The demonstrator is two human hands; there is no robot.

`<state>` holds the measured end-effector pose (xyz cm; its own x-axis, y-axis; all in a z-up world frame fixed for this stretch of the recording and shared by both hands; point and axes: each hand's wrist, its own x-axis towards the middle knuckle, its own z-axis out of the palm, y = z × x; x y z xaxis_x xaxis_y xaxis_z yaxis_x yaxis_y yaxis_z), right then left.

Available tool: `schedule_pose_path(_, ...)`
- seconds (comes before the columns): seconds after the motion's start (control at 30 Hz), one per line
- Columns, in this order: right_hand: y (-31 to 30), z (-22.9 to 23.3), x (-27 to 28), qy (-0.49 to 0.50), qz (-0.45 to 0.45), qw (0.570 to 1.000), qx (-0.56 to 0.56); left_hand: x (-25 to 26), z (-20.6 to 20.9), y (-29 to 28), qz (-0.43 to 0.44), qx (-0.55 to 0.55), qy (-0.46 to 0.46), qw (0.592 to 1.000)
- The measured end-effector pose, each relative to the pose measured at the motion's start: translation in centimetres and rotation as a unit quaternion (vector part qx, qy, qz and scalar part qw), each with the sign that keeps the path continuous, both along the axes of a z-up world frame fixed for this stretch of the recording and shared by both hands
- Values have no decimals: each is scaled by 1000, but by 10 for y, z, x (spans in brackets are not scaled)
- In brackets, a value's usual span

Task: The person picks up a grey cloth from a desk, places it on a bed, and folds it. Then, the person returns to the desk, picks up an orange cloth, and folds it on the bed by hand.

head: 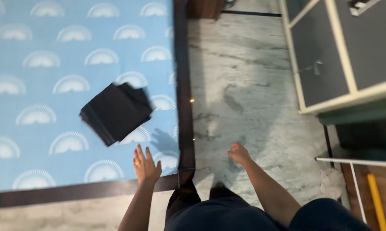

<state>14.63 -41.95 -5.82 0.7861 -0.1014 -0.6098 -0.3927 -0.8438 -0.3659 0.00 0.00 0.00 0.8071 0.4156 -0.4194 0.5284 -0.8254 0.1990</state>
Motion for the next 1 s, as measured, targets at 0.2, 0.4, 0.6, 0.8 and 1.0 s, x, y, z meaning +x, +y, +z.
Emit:
schedule_pose_path(0.2,-90,23,-56,-67,-172,974,132,-12,-10,-38,-108,112,8,988)
schedule_pose_path(0.4,-242,25,-184,-192,-304,900,247,-16,-27,-139,-131,134,-87,978)
schedule_pose_path(0.6,-398,50,-416,-180,-543,805,161,-43,-9,-335,-230,-5,-219,948)
schedule_pose_path(0.8,-428,66,-643,-140,-752,619,179,-58,43,-506,-516,38,-204,831)
schedule_pose_path(1.0,-405,40,-691,-117,-863,442,215,-32,51,-625,-535,-63,-238,808)
